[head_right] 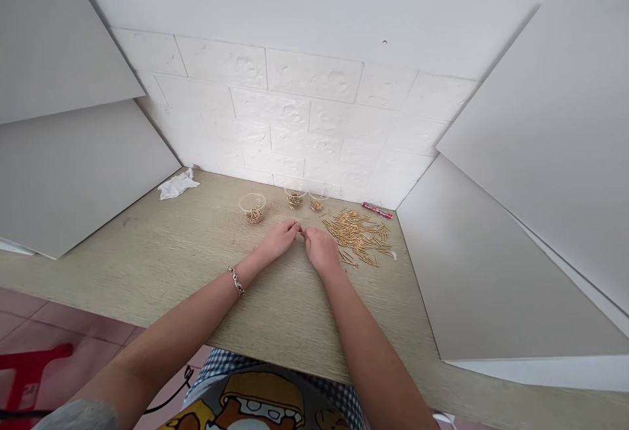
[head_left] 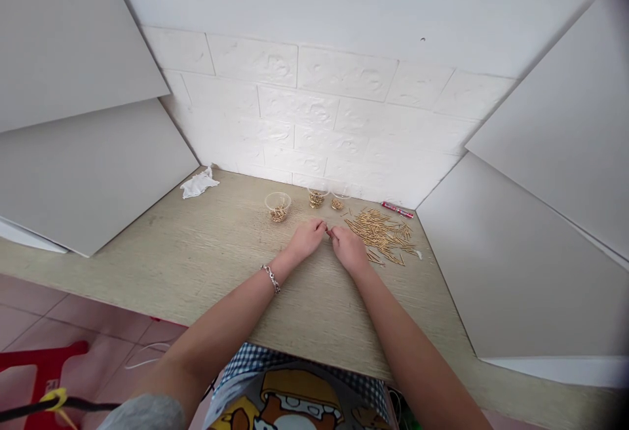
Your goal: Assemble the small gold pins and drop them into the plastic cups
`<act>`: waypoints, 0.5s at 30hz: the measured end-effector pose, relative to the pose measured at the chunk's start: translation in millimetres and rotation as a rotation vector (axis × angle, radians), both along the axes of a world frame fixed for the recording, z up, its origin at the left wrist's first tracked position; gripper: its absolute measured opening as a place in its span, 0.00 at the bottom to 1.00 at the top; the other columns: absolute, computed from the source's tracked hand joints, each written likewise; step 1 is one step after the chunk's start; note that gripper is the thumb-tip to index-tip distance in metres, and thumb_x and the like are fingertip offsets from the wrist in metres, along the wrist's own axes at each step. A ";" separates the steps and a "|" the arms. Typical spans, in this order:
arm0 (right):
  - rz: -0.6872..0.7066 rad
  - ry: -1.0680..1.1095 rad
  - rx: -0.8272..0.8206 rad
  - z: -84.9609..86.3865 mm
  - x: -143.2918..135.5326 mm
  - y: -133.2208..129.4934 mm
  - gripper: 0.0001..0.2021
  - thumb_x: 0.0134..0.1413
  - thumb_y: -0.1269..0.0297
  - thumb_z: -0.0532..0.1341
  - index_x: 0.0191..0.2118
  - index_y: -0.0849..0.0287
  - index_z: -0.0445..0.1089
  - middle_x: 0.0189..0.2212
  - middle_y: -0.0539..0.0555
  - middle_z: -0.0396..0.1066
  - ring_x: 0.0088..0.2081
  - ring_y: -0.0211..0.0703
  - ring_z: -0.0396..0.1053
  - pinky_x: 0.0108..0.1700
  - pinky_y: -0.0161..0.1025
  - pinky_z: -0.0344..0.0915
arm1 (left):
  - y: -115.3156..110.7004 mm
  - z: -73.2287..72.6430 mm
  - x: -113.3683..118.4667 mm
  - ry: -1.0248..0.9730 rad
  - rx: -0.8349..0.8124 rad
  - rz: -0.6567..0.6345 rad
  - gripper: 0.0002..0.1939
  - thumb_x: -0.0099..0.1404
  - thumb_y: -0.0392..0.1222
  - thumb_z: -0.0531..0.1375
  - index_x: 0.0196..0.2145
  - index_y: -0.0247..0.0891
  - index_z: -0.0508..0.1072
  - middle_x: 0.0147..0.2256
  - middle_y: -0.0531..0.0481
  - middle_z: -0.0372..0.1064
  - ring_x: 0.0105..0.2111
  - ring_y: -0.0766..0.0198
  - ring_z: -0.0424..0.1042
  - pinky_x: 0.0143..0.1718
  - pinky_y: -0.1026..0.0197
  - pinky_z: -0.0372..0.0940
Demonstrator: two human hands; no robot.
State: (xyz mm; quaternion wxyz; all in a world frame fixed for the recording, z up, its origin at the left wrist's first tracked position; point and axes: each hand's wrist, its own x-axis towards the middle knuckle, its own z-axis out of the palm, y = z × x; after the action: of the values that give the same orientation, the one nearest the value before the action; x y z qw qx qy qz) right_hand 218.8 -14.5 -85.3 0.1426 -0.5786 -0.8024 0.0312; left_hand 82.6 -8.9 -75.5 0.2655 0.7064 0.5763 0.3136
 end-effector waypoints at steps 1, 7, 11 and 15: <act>-0.007 -0.014 -0.009 0.5 -0.4 -0.1 0.15 0.61 0.63 0.45 0.33 0.57 0.67 0.32 0.52 0.70 0.33 0.39 0.64 0.29 0.35 0.51 | 0.1 -0.7 0.0 0.014 0.004 -0.002 0.17 0.62 0.41 0.44 0.28 0.36 0.71 0.28 0.49 0.69 0.30 0.63 0.65 0.34 0.62 0.58; 0.006 -0.056 -0.035 2.1 -2.2 0.7 0.14 0.60 0.66 0.45 0.35 0.58 0.68 0.34 0.53 0.70 0.35 0.40 0.65 0.31 0.35 0.52 | 1.1 -3.1 0.5 0.047 -0.002 0.008 0.17 0.63 0.42 0.44 0.29 0.36 0.71 0.30 0.48 0.70 0.31 0.63 0.66 0.34 0.62 0.59; -0.006 -0.064 -0.043 3.7 -4.5 1.2 0.15 0.61 0.65 0.44 0.35 0.59 0.68 0.34 0.55 0.71 0.35 0.41 0.65 0.32 0.35 0.53 | 0.3 -3.2 0.8 0.050 0.017 -0.008 0.17 0.63 0.42 0.44 0.29 0.36 0.71 0.31 0.48 0.71 0.32 0.63 0.67 0.35 0.62 0.59; 0.028 -0.056 -0.044 3.9 -5.6 1.5 0.16 0.61 0.66 0.44 0.35 0.60 0.68 0.34 0.55 0.71 0.36 0.41 0.66 0.33 0.35 0.54 | -0.4 -3.3 0.9 0.062 0.021 -0.011 0.17 0.63 0.42 0.44 0.29 0.36 0.71 0.32 0.47 0.71 0.33 0.62 0.67 0.35 0.62 0.59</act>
State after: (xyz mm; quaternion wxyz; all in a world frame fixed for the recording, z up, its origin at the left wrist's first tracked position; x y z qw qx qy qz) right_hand 213.2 -13.0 -81.4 0.1069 -0.5710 -0.8132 0.0347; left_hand 83.5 -9.3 -78.8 0.2419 0.7216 0.5771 0.2960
